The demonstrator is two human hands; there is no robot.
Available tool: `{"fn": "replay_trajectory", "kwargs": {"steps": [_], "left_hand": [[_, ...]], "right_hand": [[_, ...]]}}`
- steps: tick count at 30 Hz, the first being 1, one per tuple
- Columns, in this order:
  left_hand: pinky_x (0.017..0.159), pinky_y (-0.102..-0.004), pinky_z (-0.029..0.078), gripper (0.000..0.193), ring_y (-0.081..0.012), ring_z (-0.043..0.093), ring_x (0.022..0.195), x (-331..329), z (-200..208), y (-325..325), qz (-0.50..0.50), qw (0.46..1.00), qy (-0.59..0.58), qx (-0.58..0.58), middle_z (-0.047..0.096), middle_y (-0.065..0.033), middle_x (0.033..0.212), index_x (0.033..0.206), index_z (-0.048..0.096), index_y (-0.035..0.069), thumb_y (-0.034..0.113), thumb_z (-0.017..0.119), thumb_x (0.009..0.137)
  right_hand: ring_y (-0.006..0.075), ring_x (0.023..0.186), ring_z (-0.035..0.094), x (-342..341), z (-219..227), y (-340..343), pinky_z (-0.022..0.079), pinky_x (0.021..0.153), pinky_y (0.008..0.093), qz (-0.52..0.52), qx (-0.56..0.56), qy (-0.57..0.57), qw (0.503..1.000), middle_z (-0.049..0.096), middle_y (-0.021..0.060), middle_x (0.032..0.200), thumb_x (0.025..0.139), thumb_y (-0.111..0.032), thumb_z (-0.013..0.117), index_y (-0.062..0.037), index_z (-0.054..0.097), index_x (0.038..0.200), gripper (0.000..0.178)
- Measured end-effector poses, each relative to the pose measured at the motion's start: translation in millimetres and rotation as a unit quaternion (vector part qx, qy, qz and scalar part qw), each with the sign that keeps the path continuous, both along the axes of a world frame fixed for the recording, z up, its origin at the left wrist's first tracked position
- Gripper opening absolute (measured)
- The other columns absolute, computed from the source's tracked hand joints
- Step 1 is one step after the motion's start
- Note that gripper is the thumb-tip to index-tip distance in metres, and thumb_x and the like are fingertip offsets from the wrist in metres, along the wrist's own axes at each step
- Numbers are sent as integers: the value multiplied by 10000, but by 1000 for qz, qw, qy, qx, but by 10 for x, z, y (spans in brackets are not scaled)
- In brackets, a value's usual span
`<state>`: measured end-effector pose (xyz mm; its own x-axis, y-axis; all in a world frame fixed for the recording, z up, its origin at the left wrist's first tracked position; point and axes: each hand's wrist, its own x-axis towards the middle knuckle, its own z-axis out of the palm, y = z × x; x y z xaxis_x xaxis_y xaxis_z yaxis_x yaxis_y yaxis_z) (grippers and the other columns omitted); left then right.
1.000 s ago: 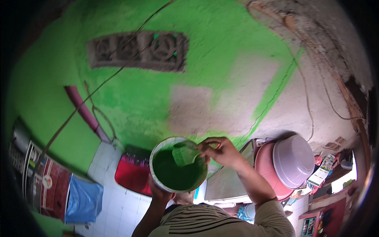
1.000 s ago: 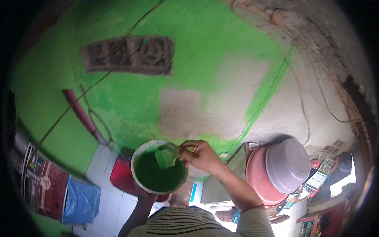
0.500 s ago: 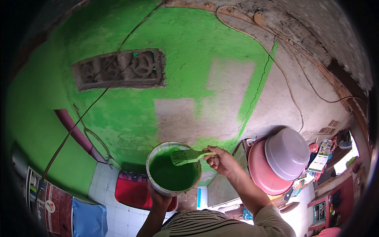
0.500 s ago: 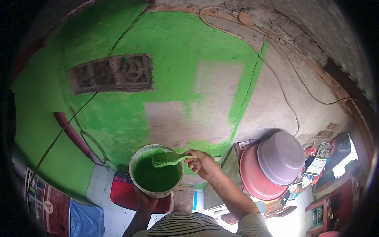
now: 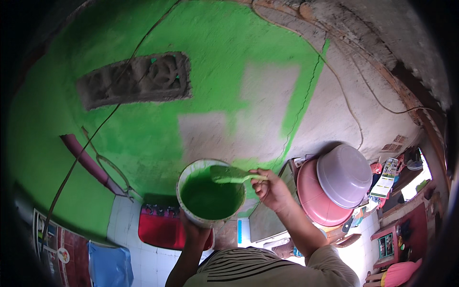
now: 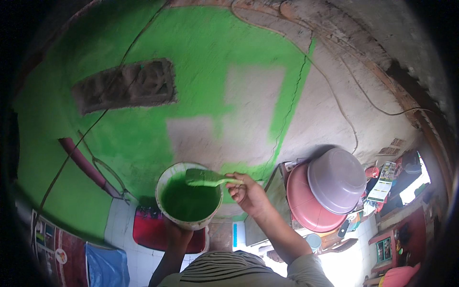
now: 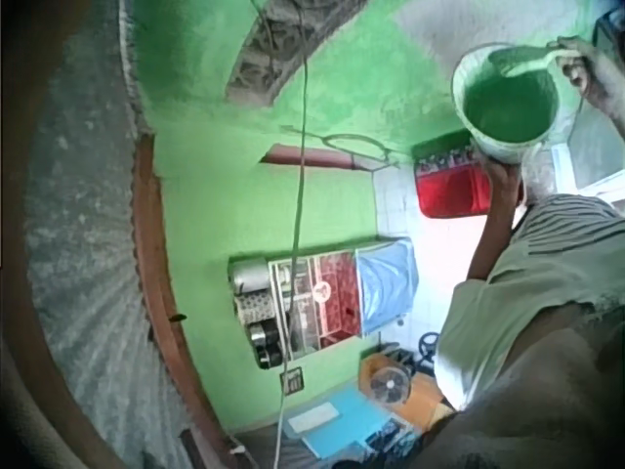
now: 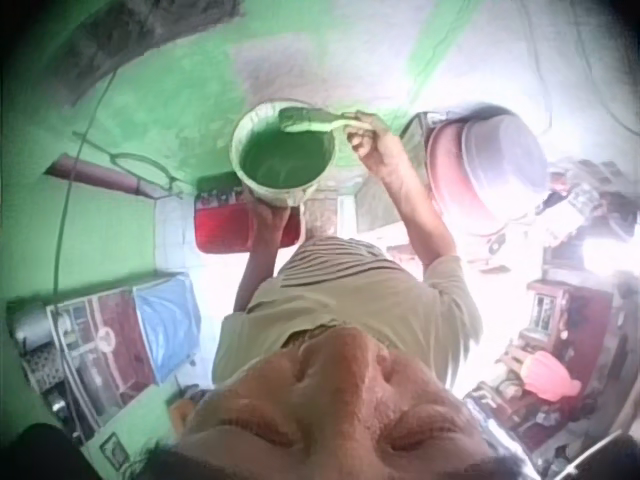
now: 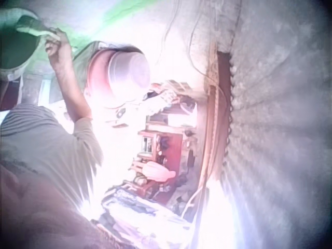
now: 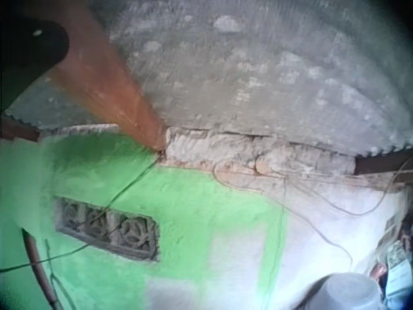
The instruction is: The person paints a concrete wall with green paint using a small brush, frequently dipping the brush into a bucket of green paint held in the other hand.
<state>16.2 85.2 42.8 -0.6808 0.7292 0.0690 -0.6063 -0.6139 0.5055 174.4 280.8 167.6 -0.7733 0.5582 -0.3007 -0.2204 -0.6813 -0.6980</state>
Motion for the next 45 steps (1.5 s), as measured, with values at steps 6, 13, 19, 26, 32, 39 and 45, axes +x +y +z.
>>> {"fn": "replay_trajectory", "kwargs": {"steps": [6, 13, 19, 26, 32, 39, 45], "left_hand": [[1101, -508, 453, 587, -286, 549, 1305, -74, -264, 140, 81, 969, 212, -101, 566, -71, 1423, 1438, 507, 138, 541, 442, 1016], [1097, -501, 457, 605, -286, 559, 1294, -53, -49, 165, -49, 990, -131, 34, 585, -74, 1407, 1430, 516, 126, 554, 447, 1008], [1105, -506, 449, 620, -288, 548, 1308, -93, -298, 29, -32, 993, -110, 6, 569, -71, 1428, 1437, 511, 153, 591, 401, 1012], [1081, -486, 467, 715, -301, 547, 1292, -248, -713, -265, 28, 994, -100, 33, 513, -138, 1451, 1511, 363, 84, 533, 550, 987], [1026, -493, 469, 1013, -369, 558, 1220, -239, -821, -379, 283, 876, 366, -133, 460, -267, 1397, 1511, 149, -49, 216, 848, 827], [1029, -500, 461, 958, -410, 563, 1201, -221, -763, -462, 381, 653, 617, -219, 430, -312, 1403, 1512, 107, -107, 168, 774, 883], [1019, -507, 475, 946, -441, 560, 1211, -106, -792, -509, 349, 681, 581, -277, 433, -326, 1400, 1503, 131, -137, 228, 762, 901]], "right_hand": [[126, 633, 647, 169, 89, 72, 505, 546, 218, -36, -2, 56, 998, 727, 87, 860, 991, -256, 607, -21, 633, 1178, 301], [164, 670, 677, 85, 395, 299, 574, 621, 237, -92, 34, 172, 980, 718, 117, 882, 1047, -226, 523, -4, 559, 1274, 320], [159, 823, 694, 17, 1284, 1109, 599, 760, 266, -311, 229, 245, 889, 699, 151, 1015, 1062, -211, 510, 75, 521, 1330, 392], [251, 820, 717, -504, 2289, 1915, 620, 745, 327, -433, 355, 264, 785, 702, 185, 971, 994, -175, 637, 72, 614, 1154, 296], [277, 717, 725, -992, 2713, 2278, 635, 663, 354, -442, 363, 278, 772, 706, 201, 892, 970, -141, 632, 79, 618, 1113, 262], [262, 667, 725, -504, 2761, 2963, 637, 622, 347, -510, 379, 254, 729, 704, 195, 840, 969, -118, 581, 86, 611, 1041, 218], [236, 641, 722, -195, 2671, 3061, 598, 593, 325, -650, 361, 192, 640, 707, 171, 792, 966, -143, 611, 72, 622, 1044, 229]]}}
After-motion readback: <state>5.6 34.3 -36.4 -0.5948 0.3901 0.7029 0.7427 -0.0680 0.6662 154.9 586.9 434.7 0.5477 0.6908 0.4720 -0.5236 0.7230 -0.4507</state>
